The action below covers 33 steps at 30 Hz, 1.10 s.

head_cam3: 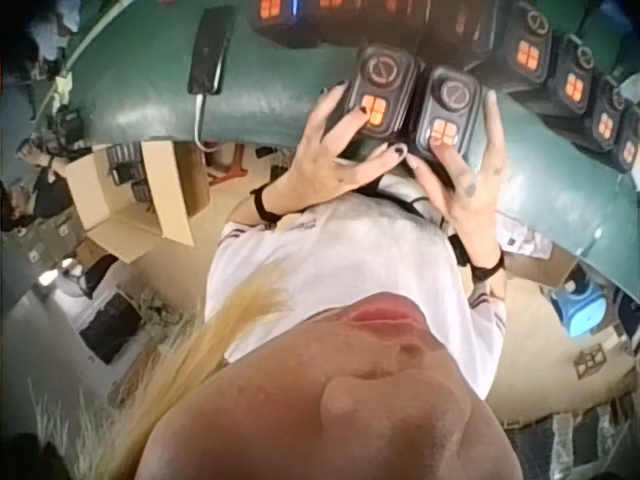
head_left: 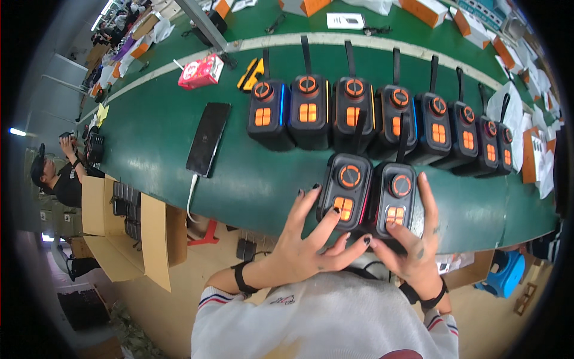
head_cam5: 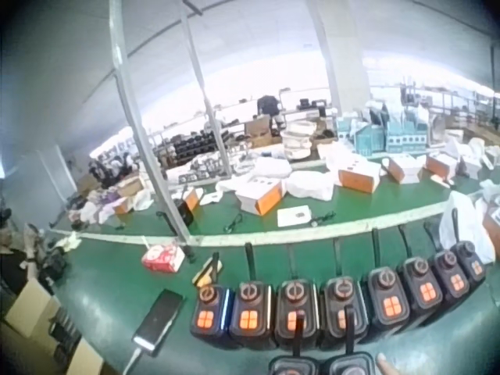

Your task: Testing and configuring a row of wireless communication devices (walkie-talkies) by pressing buttons and verifying light indicators.

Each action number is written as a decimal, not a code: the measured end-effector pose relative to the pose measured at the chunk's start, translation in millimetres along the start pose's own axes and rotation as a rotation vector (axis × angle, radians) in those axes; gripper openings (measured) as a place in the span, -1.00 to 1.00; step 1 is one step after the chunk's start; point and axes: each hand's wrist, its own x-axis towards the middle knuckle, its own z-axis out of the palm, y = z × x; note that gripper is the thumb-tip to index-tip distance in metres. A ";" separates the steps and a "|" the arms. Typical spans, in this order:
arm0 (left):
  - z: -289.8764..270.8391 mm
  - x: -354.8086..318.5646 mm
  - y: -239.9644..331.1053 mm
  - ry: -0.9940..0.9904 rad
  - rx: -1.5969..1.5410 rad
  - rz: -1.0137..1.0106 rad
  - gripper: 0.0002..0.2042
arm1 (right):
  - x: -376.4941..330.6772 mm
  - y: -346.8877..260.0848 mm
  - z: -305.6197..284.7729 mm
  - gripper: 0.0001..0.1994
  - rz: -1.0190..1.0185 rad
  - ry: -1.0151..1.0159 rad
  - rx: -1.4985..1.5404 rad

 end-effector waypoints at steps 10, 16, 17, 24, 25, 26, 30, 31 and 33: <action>19.6 -8.0 -3.0 0.136 -0.002 0.052 -0.35 | 0.3 5.7 6.4 -0.56 -0.008 -0.009 0.190; 16.9 -7.3 -1.9 0.143 0.017 0.071 -0.38 | 1.5 4.5 5.2 -0.55 -0.029 0.004 0.180; 16.1 -6.2 -2.4 0.140 0.005 0.082 -0.40 | 2.5 4.4 5.5 -0.53 -0.037 0.003 0.193; 15.5 -1.2 -5.8 0.145 0.018 0.128 -0.41 | 2.2 7.3 7.8 -0.53 -0.002 0.028 0.259; 17.9 -4.3 -4.4 0.169 0.092 0.086 -0.40 | 2.3 4.0 6.5 -0.54 0.013 0.015 0.231; 18.7 -3.9 -4.6 0.162 0.087 0.079 -0.40 | 2.8 5.4 7.4 -0.54 0.021 0.008 0.235; 20.7 -4.6 -4.3 0.179 0.096 0.072 -0.38 | 2.9 7.1 9.5 -0.54 0.011 0.025 0.246; 20.5 -4.8 -4.1 0.177 0.095 0.073 -0.38 | 3.0 7.2 9.6 -0.55 0.009 0.029 0.254; 20.5 -5.8 -3.2 0.172 0.094 0.073 -0.38 | 2.4 6.1 9.7 -0.55 0.008 0.033 0.264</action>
